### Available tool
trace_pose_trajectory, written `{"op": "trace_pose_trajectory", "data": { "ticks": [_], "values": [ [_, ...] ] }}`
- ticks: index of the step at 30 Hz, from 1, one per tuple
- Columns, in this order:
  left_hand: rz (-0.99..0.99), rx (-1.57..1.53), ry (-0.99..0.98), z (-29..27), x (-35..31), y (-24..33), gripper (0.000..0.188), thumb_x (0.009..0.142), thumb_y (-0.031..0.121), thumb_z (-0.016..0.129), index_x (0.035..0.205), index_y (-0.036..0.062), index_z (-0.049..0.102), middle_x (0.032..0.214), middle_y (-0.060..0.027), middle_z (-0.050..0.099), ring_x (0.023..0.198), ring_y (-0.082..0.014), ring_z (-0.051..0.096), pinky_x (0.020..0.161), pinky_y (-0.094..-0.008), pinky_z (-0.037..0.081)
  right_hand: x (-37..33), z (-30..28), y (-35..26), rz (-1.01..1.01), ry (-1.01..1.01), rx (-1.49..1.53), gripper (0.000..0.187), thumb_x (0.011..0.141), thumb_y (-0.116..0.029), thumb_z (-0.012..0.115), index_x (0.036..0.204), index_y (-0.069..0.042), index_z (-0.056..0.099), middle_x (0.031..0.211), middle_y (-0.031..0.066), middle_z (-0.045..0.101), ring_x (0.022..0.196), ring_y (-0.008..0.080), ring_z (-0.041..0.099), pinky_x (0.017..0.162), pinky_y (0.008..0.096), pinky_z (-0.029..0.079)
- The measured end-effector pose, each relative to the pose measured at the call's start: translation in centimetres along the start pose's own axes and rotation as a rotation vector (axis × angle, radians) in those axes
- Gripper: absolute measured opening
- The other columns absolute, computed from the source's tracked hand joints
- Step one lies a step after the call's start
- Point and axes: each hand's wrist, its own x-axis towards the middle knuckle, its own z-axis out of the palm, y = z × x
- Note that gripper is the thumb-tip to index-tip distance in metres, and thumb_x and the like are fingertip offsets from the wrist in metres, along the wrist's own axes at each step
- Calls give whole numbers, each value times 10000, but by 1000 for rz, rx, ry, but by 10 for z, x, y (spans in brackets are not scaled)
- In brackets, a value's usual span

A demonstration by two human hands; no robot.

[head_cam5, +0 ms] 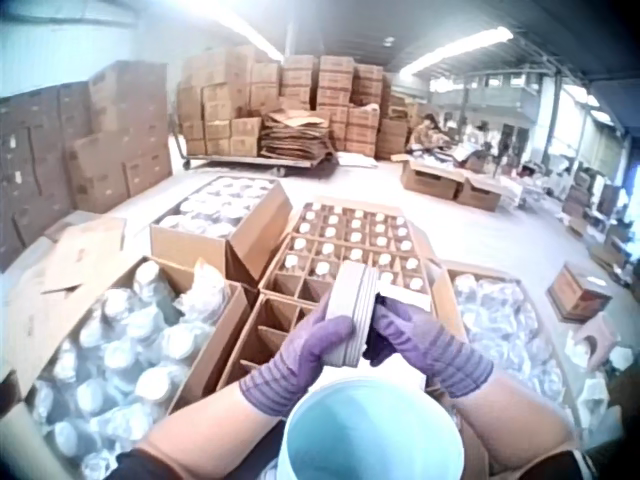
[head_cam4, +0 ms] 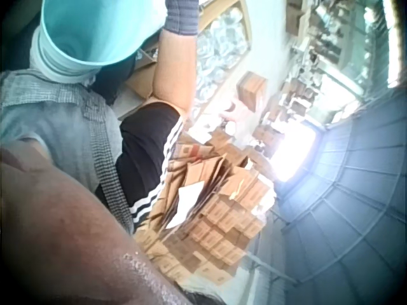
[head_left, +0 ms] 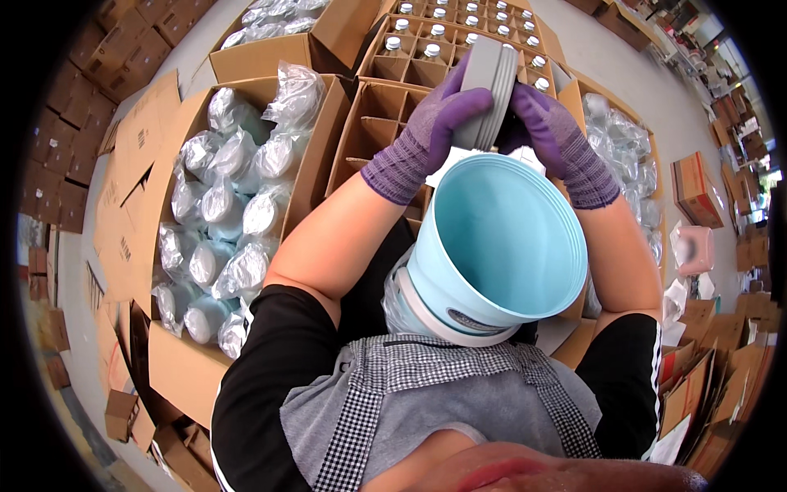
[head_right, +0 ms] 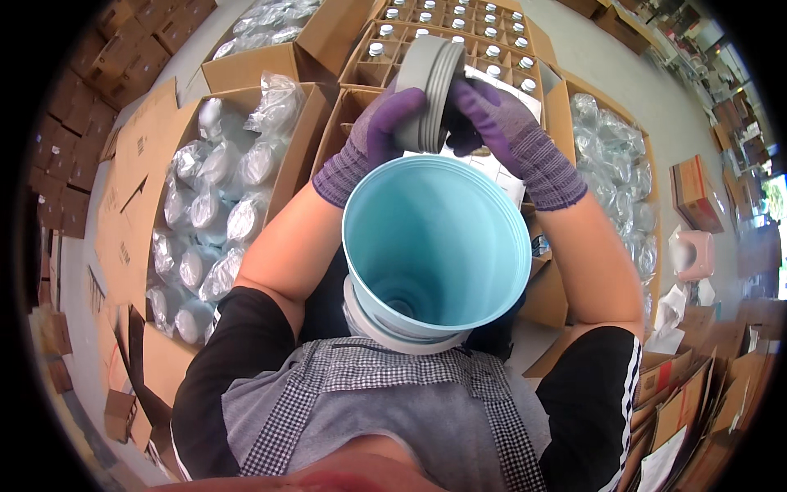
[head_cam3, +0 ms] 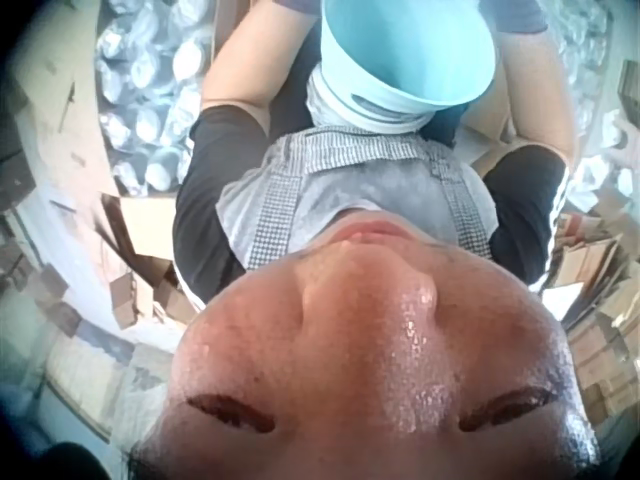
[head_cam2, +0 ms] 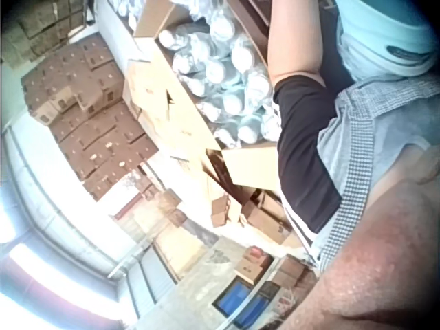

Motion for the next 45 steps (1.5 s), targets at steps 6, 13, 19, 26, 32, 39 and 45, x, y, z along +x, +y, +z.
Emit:
{"op": "trace_pose_trajectory", "data": {
  "ticks": [6,13,19,26,32,39,45],
  "values": [
    [-105,-472,71,3,0,8,621,978,505,540,1342,5,589,1140,-151,700,1020,-246,714,881,-390,619,3,12,23,-707,421,-527,970,852,-479,816,1592,-90,325,1449,232,503,1207,304,621,984,363,550],
    [-90,-410,-27,3,-1,2,681,976,515,522,1388,-27,544,1224,-179,674,1095,-265,689,997,-387,568,3,13,23,-527,350,-576,955,852,-509,802,1510,38,378,1140,168,676,895,227,710,775,336,579],
    [89,29,12,5,1,-7,758,904,428,635,1519,38,426,1349,-176,606,1205,-234,629,1001,-340,533,15,19,21,-105,145,81,701,962,-594,548,1276,33,563,921,133,677,730,219,678,678,336,578],
    [-148,-425,-38,-8,-9,7,572,1015,423,517,1390,-8,556,1245,-136,657,1116,-208,658,974,-341,540,-1,13,3,-954,421,-995,748,802,-329,825,1420,-22,537,1285,238,619,1119,370,652,971,460,554],
    [147,341,39,23,-12,29,891,756,414,765,1486,3,461,1446,-154,504,1352,-267,485,1118,-380,403,16,19,21,-62,-86,463,533,1051,-388,568,1470,-66,499,1372,125,608,1258,219,580,1063,393,499],
    [-282,-645,10,30,-14,29,740,875,441,617,1500,72,475,1458,-136,549,1314,-310,557,1067,-438,496,-7,21,-1,-163,223,-205,580,979,-460,637,1399,-71,542,1262,192,634,1143,269,645,945,424,552],
    [210,463,-45,18,-2,11,790,777,329,733,1472,40,494,1404,-163,566,1284,-296,562,1020,-416,494,19,32,20,136,87,696,717,1019,-692,386,1216,-52,642,1003,167,714,886,227,704,772,390,590]
  ]
}}
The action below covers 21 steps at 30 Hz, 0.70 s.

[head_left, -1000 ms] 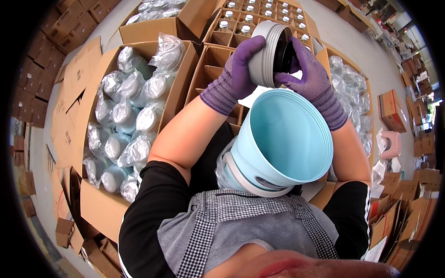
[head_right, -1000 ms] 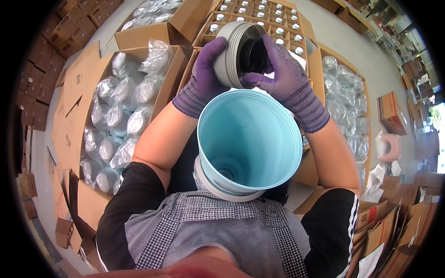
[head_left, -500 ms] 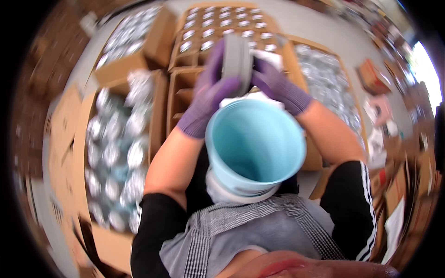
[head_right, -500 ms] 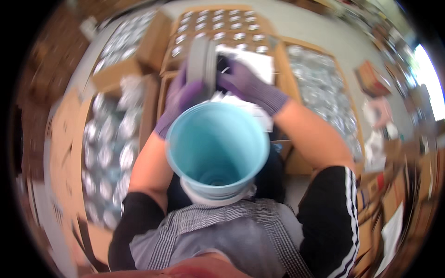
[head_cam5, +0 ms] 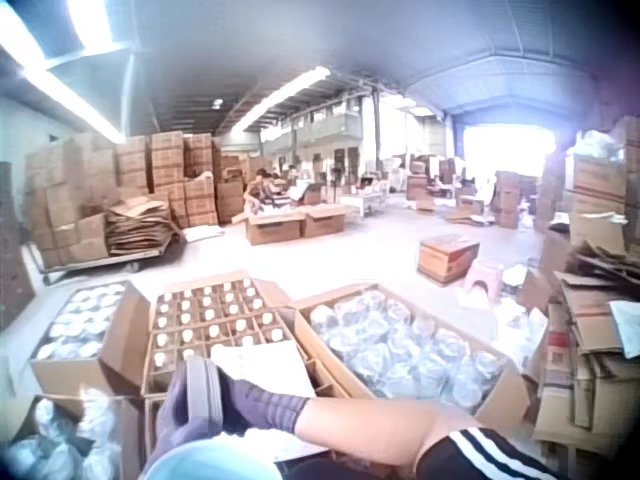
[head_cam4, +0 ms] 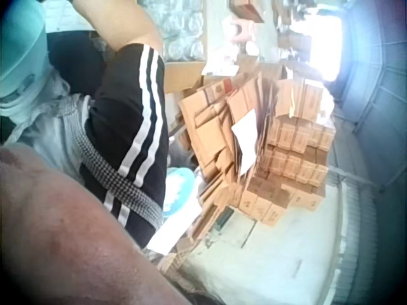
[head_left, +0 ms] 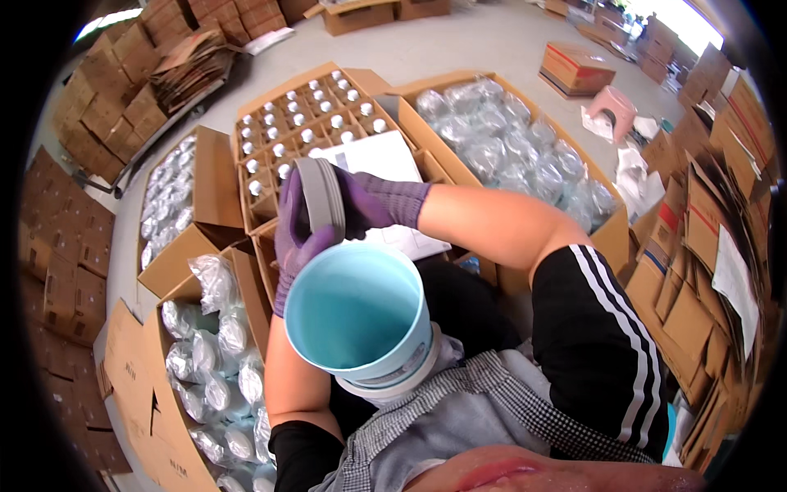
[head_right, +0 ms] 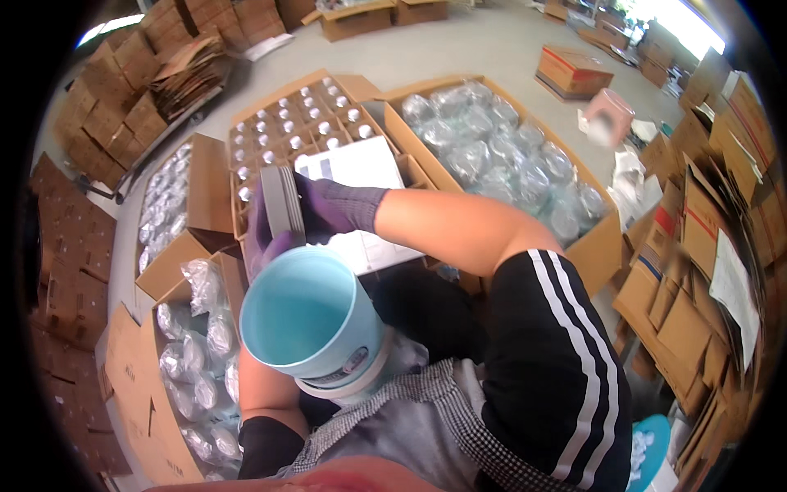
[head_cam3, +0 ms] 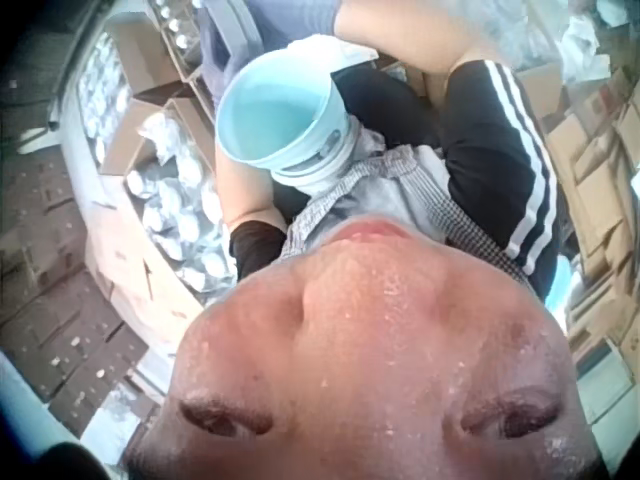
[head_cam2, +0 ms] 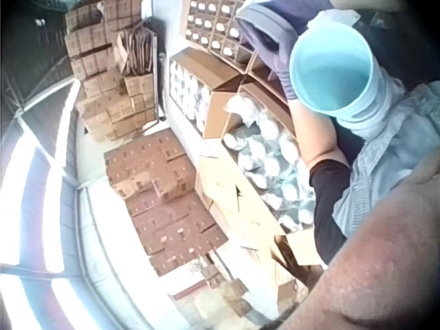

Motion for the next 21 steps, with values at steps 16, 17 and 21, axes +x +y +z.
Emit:
{"op": "trace_pose_trajectory", "data": {
  "ticks": [16,17,21],
  "values": [
    [-472,-938,-16,0,-4,-17,854,871,583,624,1521,63,434,1419,-181,559,1250,-317,601,1046,-439,517,-17,-15,-1,-1170,96,-1215,831,793,-314,807,1477,-47,419,1300,243,549,1072,383,654,936,451,560],
    [-475,-1018,21,10,-3,0,849,887,601,588,1529,69,426,1419,-179,560,1243,-322,605,1053,-440,516,-15,-21,2,-1120,72,-1568,850,763,-268,793,1482,-40,402,1287,243,532,1062,427,645,906,475,568],
    [-278,-579,54,10,-9,-24,839,874,508,658,1552,80,413,1507,-188,501,1376,-347,515,1111,-452,446,12,-12,21,-988,177,-900,548,961,-270,676,1435,-63,494,1259,216,630,1129,355,666,907,436,577]
  ]
}}
